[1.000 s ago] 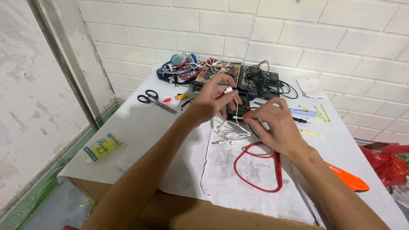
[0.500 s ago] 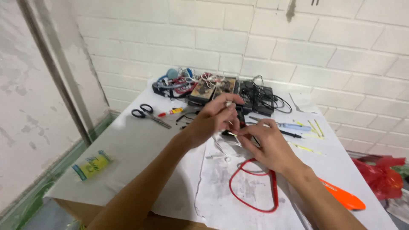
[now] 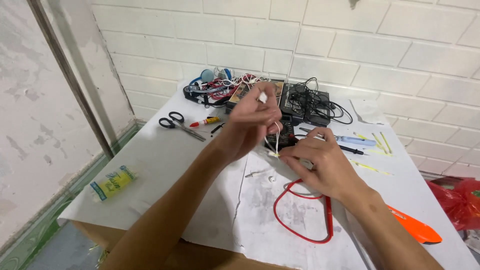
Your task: Testing earphone wires and components using a digital multimeter on a workbench.
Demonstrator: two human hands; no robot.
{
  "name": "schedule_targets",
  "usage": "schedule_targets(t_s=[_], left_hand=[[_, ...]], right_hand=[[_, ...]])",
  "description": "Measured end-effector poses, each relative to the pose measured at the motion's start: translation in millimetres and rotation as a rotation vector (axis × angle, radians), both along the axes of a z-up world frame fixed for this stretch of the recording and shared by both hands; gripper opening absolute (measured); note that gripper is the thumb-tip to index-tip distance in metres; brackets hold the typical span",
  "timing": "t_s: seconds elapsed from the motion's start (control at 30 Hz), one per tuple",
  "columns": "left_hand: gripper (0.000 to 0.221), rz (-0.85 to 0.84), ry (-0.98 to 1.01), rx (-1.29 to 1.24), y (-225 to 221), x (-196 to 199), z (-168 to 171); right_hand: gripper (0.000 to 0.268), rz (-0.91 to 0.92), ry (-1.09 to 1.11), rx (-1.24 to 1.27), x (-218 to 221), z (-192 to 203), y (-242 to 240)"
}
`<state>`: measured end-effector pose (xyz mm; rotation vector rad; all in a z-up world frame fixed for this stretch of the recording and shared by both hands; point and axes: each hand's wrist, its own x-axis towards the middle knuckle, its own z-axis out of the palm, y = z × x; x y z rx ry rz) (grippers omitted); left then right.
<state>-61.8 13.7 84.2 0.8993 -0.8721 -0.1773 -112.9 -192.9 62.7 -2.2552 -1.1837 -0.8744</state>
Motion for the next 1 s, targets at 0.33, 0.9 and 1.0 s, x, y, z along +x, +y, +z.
schedule_targets(t_s=[0.33, 0.9, 1.0], left_hand=[[0.051, -0.066, -0.040, -0.095, 9, 7, -5], [0.042, 0.213, -0.234, 0.026, 27, 47, -22], [0.034, 0.335, -0.261, 0.125, 28, 48, -36]], right_hand=[[0.005, 0.070, -0.038, 0.120, 3, -1, -8], [0.043, 0.095, 0.847, 0.667, 14, -16, 15], [0.047, 0.165, 0.862, 0.852, -2, 7, 20]])
